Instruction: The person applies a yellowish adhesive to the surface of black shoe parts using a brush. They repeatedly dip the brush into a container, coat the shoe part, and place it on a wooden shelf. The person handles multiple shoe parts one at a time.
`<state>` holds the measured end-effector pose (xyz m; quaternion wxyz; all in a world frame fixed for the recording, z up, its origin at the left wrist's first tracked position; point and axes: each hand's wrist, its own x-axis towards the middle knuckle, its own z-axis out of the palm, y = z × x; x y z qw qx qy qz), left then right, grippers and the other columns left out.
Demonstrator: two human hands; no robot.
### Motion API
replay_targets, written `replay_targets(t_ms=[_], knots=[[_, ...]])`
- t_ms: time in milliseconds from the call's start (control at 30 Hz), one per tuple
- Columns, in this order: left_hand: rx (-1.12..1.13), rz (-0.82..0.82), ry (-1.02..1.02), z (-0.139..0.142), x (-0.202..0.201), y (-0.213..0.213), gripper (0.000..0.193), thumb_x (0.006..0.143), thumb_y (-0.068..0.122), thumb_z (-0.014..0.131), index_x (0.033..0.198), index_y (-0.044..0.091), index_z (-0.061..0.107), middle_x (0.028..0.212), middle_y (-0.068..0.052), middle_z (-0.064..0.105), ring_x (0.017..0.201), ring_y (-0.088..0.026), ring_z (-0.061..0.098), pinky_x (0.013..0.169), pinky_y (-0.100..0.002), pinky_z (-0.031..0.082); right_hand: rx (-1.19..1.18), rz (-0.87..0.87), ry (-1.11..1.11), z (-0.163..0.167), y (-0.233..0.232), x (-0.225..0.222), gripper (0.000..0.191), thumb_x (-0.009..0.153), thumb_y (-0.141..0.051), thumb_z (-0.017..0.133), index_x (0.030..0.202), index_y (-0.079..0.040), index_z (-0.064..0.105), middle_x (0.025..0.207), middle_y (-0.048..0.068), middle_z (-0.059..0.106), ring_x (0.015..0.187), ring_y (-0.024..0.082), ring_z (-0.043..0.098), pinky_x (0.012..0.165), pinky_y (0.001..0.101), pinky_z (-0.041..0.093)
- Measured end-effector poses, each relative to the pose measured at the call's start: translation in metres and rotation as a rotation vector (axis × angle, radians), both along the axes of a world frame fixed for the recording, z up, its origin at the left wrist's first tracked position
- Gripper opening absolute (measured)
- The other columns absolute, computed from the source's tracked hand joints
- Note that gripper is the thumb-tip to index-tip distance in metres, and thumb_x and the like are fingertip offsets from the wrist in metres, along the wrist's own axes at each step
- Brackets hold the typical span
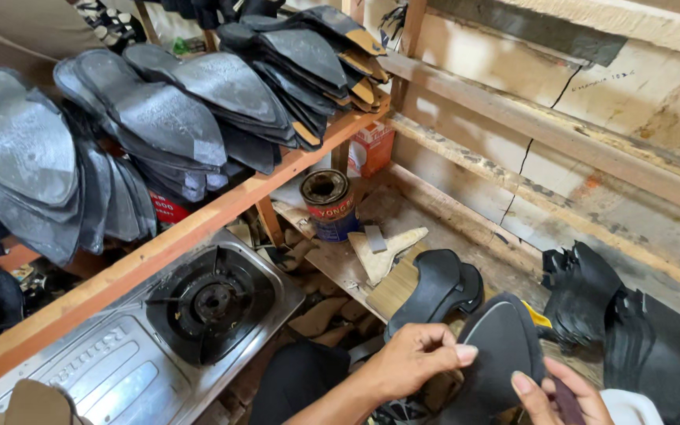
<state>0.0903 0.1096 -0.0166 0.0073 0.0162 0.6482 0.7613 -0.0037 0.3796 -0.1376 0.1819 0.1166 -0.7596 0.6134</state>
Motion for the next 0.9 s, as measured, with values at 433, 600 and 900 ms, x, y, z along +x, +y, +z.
replay_targets(t_ms=[433, 600, 900], knots=[[0.115, -0.007, -0.039, -0.001, 0.003, 0.007, 0.026, 0.094, 0.022, 0.07, 0.115, 0.007, 0.068, 0.093, 0.004, 0.069, 0.076, -0.006, 0.058, 0.067, -0.023, 0.048, -0.245, 0.016, -0.077, 0.126, -0.007, 0.069, 0.036, 0.104, -0.014, 0.063, 0.133, 0.007, 0.06, 0.09, 0.013, 0.072, 0.078, 0.016, 0.067, 0.076, 0.0288, 0.053], [0.136, 0.068, -0.134, -0.001, -0.005, 0.003, 0.028, 0.092, 0.023, 0.066, 0.117, 0.011, 0.064, 0.086, 0.004, 0.067, 0.069, -0.006, 0.056, 0.061, -0.023, 0.045, -0.193, 0.042, -0.06, 0.121, 0.02, 0.054, 0.04, 0.118, -0.018, 0.057, 0.141, 0.015, 0.057, 0.091, 0.017, 0.065, 0.092, 0.021, 0.065, 0.093, 0.0332, 0.054], [0.079, 0.152, -0.131, -0.016, -0.024, -0.004, 0.033, 0.09, 0.024, 0.065, 0.119, 0.009, 0.066, 0.087, 0.004, 0.067, 0.069, -0.007, 0.055, 0.058, -0.025, 0.042, -0.311, 0.123, -0.169, 0.124, 0.015, 0.019, 0.028, 0.103, -0.009, 0.064, 0.123, 0.008, 0.057, 0.103, 0.015, 0.068, 0.089, 0.022, 0.07, 0.082, 0.0332, 0.058]])
